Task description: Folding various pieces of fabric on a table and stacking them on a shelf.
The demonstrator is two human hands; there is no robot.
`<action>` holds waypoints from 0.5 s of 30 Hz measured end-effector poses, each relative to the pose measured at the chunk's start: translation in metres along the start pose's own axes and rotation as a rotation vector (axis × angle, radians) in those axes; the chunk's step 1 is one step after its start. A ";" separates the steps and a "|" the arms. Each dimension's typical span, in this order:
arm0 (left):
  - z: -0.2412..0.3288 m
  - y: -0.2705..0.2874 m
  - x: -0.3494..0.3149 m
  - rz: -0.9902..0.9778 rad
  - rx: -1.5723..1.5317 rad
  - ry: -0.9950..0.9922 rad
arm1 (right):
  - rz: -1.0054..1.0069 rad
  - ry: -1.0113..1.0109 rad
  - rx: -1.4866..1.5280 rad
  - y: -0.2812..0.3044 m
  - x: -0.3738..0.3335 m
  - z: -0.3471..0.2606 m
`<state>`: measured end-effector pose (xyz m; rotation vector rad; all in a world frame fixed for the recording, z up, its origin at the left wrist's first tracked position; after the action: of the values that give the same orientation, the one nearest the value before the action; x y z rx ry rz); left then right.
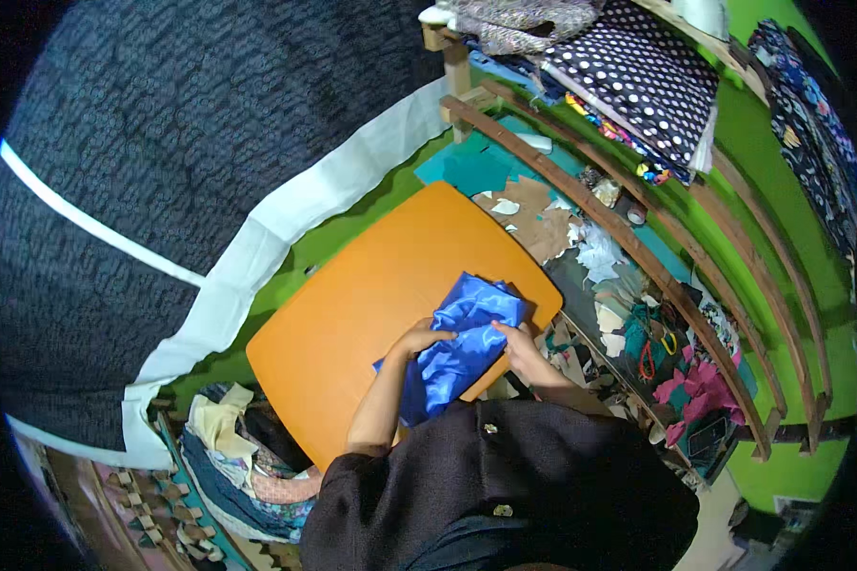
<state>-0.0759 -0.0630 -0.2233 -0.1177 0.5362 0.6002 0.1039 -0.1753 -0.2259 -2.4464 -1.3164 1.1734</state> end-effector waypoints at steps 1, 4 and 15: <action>0.017 -0.004 -0.006 -0.068 -0.167 -0.039 | 0.014 0.023 0.017 0.001 -0.005 -0.013; 0.073 -0.018 -0.027 -0.173 -0.243 -0.121 | -0.011 0.282 -0.269 -0.005 -0.032 -0.066; 0.262 -0.131 -0.029 -0.404 0.047 -0.429 | 0.146 0.960 -0.463 0.034 -0.171 -0.272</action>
<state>0.0945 -0.1177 0.0096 -0.0474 0.1016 0.2054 0.2577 -0.2603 0.0451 -2.7968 -1.1424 -0.3919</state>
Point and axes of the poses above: each hand's wrist, its own x-axis towards the middle knuckle, its own y-axis out of the back of the hand, z = x × y, the point moved 3 cm from there along x, towards the middle knuckle, and after that the axes turned 2 degrees about x, right-handed, at the moved point
